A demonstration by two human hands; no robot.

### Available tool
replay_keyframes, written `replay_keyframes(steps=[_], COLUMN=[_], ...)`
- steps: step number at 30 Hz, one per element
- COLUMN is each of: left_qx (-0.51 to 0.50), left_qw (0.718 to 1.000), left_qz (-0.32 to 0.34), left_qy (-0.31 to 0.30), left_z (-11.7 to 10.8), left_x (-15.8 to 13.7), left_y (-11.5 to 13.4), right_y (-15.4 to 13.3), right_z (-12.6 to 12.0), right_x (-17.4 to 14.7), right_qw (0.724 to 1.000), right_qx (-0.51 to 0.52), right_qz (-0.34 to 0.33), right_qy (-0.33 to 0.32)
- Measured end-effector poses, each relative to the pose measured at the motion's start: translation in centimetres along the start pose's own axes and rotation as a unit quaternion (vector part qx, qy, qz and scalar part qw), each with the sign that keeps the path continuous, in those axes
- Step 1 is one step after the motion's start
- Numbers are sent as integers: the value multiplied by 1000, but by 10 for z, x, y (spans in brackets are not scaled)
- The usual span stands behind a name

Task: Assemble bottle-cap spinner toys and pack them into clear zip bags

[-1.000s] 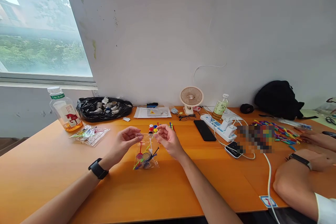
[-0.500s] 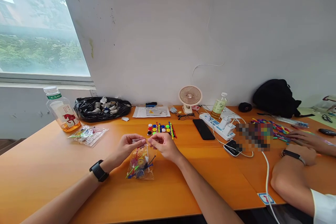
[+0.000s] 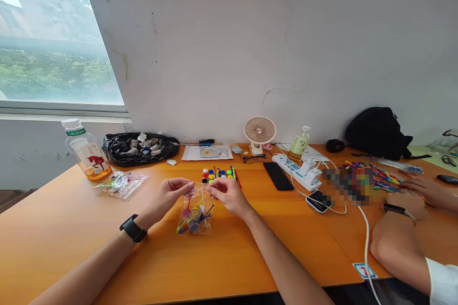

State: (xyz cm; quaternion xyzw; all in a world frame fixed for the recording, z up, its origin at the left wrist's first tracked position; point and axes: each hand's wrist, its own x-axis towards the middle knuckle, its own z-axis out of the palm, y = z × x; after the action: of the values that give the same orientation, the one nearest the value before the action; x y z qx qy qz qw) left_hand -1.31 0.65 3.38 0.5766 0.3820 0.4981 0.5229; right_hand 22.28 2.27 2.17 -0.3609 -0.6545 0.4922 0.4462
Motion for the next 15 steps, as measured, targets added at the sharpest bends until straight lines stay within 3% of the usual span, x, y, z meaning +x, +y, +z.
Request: replay_keyframes(steps=[15], left_qx=[-28], left_qw=[999], left_qz=[8], left_qy=[22], left_z=[-6], left_x=[-1], left_y=[2], right_y=[-4], right_z=[-2], right_x=[-1], right_qw=[996], right_qx=[74], right_qz=[-34], right_qy=[48])
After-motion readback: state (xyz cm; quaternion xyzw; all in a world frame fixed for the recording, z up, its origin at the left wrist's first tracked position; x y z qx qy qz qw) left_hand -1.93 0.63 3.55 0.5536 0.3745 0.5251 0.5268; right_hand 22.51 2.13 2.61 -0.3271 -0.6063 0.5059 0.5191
